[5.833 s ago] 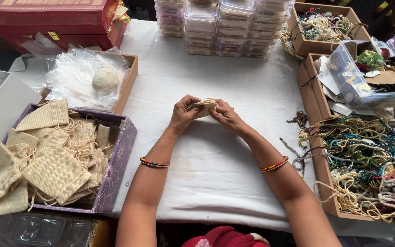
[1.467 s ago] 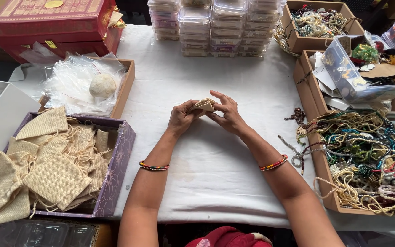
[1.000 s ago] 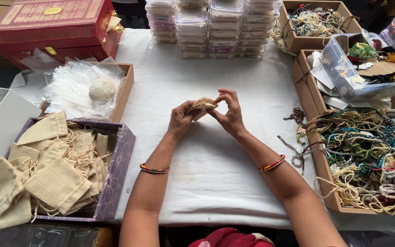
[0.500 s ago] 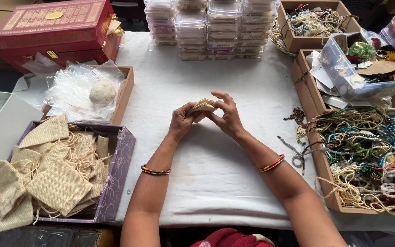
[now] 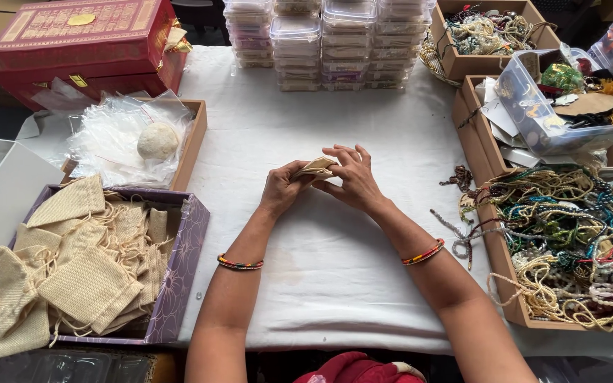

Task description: The person picks up a beaded necklace from a box, coils it, and places it into a small plastic bag. They then put the bagged necklace into a beige drawstring pouch, tie the pouch closed, and place it into a small clear plastic container. The person repeats the process with a second necklace.

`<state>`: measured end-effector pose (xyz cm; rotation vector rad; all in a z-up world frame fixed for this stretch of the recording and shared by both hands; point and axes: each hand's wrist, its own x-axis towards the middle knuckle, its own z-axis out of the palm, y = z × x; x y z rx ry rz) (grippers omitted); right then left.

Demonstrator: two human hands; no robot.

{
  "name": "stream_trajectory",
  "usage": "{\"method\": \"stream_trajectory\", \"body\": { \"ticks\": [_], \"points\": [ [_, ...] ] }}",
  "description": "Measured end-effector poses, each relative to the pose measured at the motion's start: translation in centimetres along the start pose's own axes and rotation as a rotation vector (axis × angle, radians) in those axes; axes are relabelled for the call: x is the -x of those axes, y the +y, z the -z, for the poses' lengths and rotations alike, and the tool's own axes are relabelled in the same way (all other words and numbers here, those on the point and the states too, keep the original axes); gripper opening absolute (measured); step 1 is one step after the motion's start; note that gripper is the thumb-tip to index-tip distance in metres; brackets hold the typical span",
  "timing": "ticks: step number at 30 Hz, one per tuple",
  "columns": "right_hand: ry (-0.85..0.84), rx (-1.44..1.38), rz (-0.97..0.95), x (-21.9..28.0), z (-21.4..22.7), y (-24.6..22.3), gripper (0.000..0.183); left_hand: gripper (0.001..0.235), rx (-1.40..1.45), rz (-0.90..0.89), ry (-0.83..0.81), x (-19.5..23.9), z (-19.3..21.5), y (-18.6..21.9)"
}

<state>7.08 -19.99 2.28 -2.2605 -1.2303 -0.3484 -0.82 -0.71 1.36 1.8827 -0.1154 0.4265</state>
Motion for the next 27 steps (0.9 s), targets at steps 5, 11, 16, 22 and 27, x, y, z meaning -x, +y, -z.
{"method": "stream_trajectory", "body": {
  "ticks": [5,11,16,22,27],
  "points": [
    [0.23,0.057,0.005,0.1,0.0,-0.5,0.042,0.022,0.002,-0.009,0.03,-0.2,-0.2,-0.5],
    [0.352,-0.199,-0.01,0.2,-0.1,0.2,0.037,0.021,0.025,-0.007,0.056,-0.2,-0.1,-1.2],
    [0.273,-0.346,0.036,-0.1,-0.3,0.1,0.028,0.02,0.008,0.001,0.044,-0.1,-0.1,-0.9],
    [0.234,-0.503,-0.043,-0.3,0.2,-1.1,0.041,0.021,0.007,-0.056,0.056,0.2,-0.1,0.8],
    [0.241,-0.191,0.131,-0.2,0.3,-0.6,0.043,0.015,-0.723,-0.467,0.166,0.6,-0.3,2.2]
  ]
}}
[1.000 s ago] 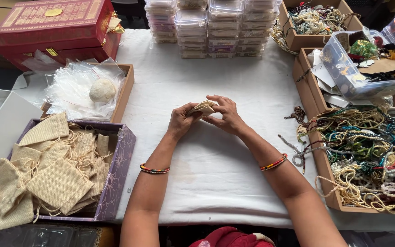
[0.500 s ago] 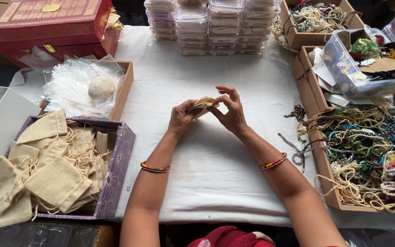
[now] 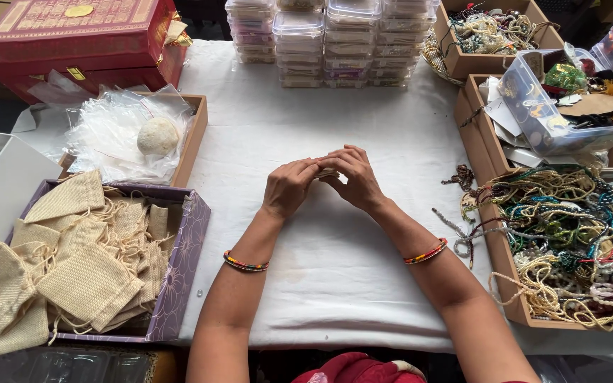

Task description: The person picks up a beaded necklace from a box, coils it, and places it into a small plastic bag. They then put the bagged necklace into a beige drawstring pouch, tie the pouch closed, and place it into a small clear plastic container. The person repeats the process with a second necklace.

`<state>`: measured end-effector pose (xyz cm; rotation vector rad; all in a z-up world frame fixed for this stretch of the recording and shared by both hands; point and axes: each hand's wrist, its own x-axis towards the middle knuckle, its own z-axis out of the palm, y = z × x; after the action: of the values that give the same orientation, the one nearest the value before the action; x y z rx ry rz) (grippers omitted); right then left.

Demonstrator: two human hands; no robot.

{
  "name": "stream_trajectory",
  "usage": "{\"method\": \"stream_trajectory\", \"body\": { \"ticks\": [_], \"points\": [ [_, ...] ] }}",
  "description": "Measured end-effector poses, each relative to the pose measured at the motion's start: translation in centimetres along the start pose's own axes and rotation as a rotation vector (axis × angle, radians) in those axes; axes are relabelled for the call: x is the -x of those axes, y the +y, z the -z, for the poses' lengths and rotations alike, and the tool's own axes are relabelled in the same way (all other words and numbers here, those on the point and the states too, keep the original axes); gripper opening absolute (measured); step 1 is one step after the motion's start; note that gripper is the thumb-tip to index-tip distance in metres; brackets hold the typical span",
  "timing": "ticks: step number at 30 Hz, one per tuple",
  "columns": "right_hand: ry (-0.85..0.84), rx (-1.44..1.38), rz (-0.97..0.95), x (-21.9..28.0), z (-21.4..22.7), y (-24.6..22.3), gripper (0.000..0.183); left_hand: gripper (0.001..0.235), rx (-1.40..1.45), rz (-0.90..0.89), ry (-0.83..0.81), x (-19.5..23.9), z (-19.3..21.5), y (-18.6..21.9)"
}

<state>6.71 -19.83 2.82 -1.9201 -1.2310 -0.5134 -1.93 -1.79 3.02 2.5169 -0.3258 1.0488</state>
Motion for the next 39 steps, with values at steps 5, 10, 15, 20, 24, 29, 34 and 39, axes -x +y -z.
{"method": "stream_trajectory", "body": {
  "ticks": [5,10,15,20,24,29,34,39],
  "points": [
    [-0.005,0.153,0.01,0.1,0.3,0.2,0.021,0.014,0.011,0.051,0.059,-0.4,0.6,0.4],
    [-0.025,-0.258,-0.294,0.1,0.5,1.4,0.014,0.018,0.607,0.436,0.01,0.6,-2.0,-2.3],
    [-0.033,-1.007,-0.59,0.2,0.6,1.9,0.024,0.029,1.14,0.668,0.016,1.5,-4.3,-4.0],
    [-0.176,-0.875,-0.577,0.2,0.3,1.5,0.03,0.033,0.701,0.576,-0.062,0.1,-1.6,-1.2],
    [-0.325,-0.609,-0.573,0.9,-1.4,2.4,0.031,0.038,0.444,0.485,-0.095,0.3,-2.6,-1.2],
    [-0.275,-0.646,-0.701,1.2,-1.5,4.2,0.043,0.038,0.548,0.608,0.015,0.0,-2.5,-3.3],
    [-0.231,-0.787,-0.607,-0.1,-0.6,1.5,0.049,0.038,0.374,0.583,-0.024,-0.4,-0.6,-2.2],
    [-0.275,-0.547,-0.535,0.5,-2.5,0.5,0.039,0.038,0.132,0.253,0.031,-1.0,-0.9,0.4]
  ]
}}
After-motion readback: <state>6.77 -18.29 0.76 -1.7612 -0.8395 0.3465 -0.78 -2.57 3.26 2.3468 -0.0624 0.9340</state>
